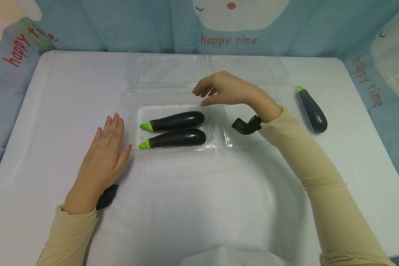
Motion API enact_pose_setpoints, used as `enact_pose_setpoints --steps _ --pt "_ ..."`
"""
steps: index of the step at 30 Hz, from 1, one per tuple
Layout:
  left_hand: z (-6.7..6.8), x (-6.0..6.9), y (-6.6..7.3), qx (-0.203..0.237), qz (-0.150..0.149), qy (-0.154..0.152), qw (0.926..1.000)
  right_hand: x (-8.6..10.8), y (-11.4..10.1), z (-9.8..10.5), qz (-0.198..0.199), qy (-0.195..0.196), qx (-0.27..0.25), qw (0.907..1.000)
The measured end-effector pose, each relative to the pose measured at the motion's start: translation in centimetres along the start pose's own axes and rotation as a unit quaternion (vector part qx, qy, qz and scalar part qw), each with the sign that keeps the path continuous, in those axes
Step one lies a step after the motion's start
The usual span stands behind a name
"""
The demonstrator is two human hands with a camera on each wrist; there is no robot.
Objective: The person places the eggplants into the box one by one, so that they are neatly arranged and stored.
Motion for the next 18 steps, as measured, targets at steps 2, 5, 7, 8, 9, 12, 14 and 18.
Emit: enact_pose_setpoints --steps 2,5,7,8,9,12,14,18 --pt "0.0 0.0 0.0 0.003 -0.002 0.002 1.0 0.4 0.5 0.4 -0.005 0.021 0.004 0.9998" --pt "0.0 0.1 -0.1 0.007 -0.005 0.007 0.9999 0.9 1.4 1.0 -0.016 0.045 0.014 0.9987" --pt "0.0 0.1 -0.1 0.011 -0.005 0.009 0.9999 1.2 2.0 1.3 -0.025 0.057 0.018 0.9979" --pt "0.1 0.1 -0.1 0.013 -0.005 0.011 0.9998 1.3 2.3 1.4 -0.029 0.061 0.018 0.9976" --pt "0.1 0.1 -0.1 0.016 -0.004 0.014 0.9998 1.3 2.6 1.5 -0.035 0.064 0.016 0.9972" --pt "0.3 0.1 -0.1 0.021 0.004 0.03 0.9993 1.5 3.3 1.8 -0.046 0.075 0.017 0.996" --pt "0.4 0.1 -0.2 0.024 0.016 0.049 0.9984 1.5 3.6 2.0 -0.05 0.08 0.017 0.9954" --pt "0.8 0.1 -0.2 0.034 0.034 0.103 0.9935 1.5 3.9 2.5 -0.055 0.086 0.026 0.9944"
Point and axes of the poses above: each hand's wrist, its own x-axis away from the middle knuckle, its own z-axis out of the back of the hand, y = z × x, the point moved 3 cm from there along -x, towards the middle knuckle, and after that the axes turned 5 degrees about -y, right-handed, at the moved point
